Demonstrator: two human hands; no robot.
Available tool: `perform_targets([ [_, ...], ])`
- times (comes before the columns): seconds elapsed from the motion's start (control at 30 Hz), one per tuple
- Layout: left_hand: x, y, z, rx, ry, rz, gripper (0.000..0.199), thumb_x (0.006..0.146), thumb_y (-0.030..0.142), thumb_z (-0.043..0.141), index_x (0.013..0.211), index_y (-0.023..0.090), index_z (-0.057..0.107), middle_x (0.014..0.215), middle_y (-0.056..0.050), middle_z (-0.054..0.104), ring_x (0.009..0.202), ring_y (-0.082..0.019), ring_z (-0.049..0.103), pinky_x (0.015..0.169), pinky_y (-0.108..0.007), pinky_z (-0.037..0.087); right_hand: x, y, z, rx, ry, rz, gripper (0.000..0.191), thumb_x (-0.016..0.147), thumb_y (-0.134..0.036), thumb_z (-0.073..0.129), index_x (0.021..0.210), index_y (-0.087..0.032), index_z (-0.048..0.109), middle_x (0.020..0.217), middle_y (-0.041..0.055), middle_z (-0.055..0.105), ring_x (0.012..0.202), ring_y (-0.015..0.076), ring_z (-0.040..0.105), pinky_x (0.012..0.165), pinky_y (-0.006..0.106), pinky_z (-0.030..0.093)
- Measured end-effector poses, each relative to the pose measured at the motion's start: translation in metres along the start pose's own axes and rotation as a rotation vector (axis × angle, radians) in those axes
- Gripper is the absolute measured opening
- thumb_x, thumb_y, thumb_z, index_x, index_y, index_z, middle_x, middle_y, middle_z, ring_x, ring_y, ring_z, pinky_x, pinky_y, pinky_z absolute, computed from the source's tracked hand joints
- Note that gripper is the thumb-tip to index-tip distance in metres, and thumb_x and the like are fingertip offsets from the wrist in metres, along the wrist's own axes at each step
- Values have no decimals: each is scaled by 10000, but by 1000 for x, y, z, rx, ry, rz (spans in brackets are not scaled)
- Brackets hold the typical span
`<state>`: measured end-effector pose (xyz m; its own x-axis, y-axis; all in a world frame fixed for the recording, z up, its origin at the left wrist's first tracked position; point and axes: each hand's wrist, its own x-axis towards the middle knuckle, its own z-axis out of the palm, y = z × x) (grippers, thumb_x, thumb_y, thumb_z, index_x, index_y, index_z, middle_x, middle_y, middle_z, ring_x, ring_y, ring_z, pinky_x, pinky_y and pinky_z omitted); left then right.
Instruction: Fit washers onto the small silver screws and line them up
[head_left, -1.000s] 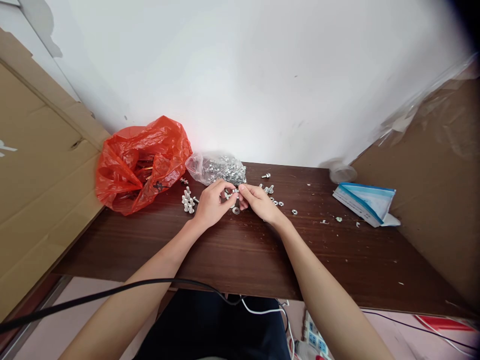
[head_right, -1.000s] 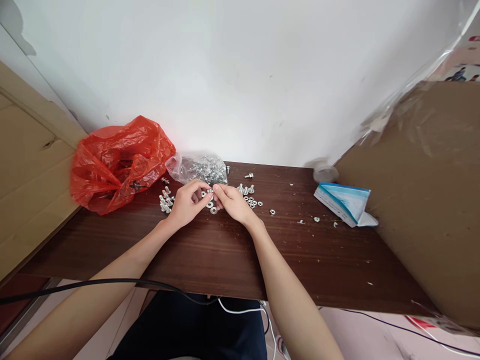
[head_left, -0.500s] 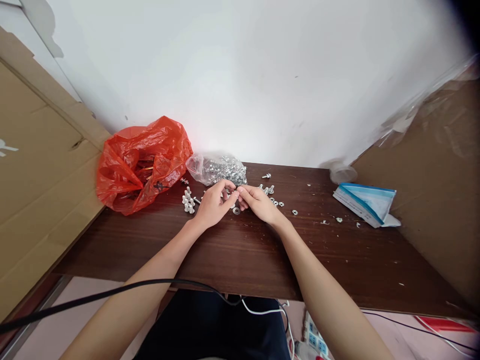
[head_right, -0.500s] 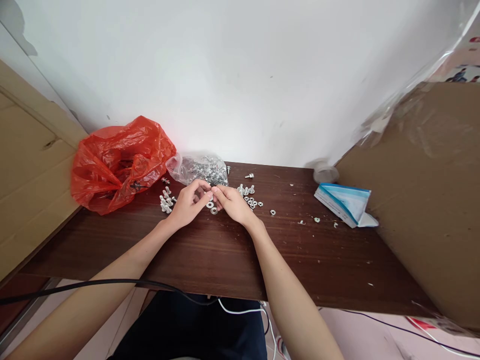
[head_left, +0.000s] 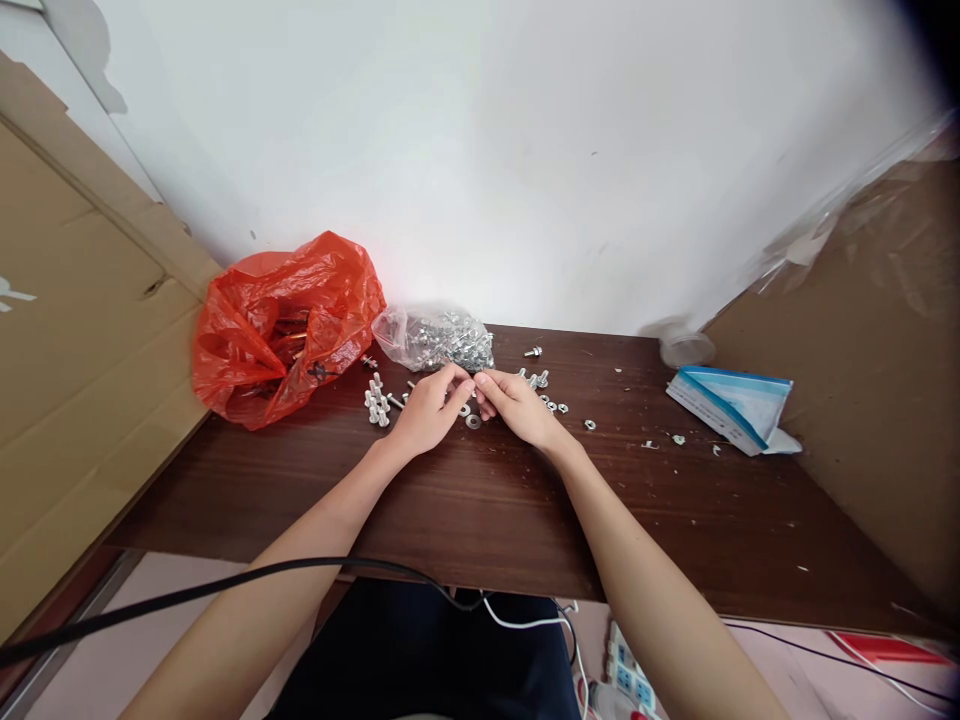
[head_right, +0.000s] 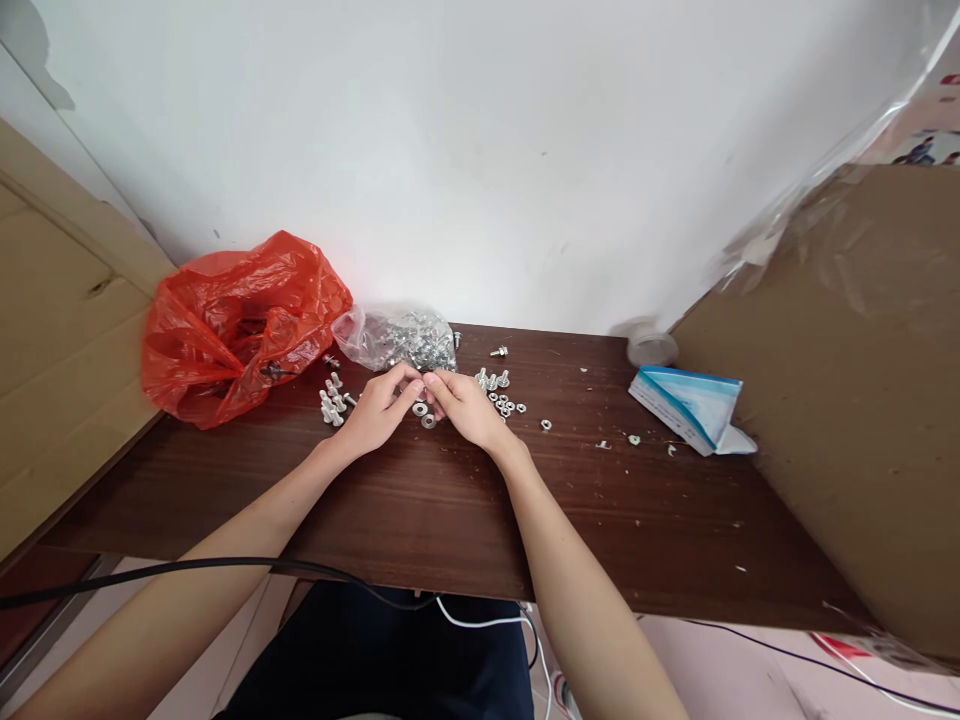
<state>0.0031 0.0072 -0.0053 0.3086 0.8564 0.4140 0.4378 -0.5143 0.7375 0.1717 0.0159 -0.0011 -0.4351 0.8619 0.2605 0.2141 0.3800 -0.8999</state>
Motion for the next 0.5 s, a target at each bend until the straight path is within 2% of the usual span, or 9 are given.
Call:
perform_targets([
  [0.2, 0, 1, -1, 23, 38, -6, 165, 888, 326, 521, 959, 176, 521, 826, -14, 613, 669, -119, 556, 588, -234, 417, 1, 1, 1, 27, 10, -2, 435, 928, -542, 396, 671, -197, 459, 556, -35, 461, 548, 124, 475, 589, 262, 385],
  [0.33, 1, 2, 0, 29, 10, -15, 171, 906, 331, 493, 910, 173, 560, 750, -10, 606, 674, -130, 556, 575, -231, 406, 1, 2, 2, 27, 19, -4, 429, 932, -531, 395, 674, -196, 465, 562, -32, 466, 552, 124, 476, 590, 262, 383],
  [0.5, 1, 2, 0, 14, 1, 1, 192, 924, 327, 470, 904, 169, 577, 803, -15, 642, 719, -135, 588, 632, -239, 425, -1, 0, 1, 0, 28, 4, 431, 931, -536, 393, 678, -195, 471, 563, -31, 473, 552, 124, 479, 596, 262, 383],
])
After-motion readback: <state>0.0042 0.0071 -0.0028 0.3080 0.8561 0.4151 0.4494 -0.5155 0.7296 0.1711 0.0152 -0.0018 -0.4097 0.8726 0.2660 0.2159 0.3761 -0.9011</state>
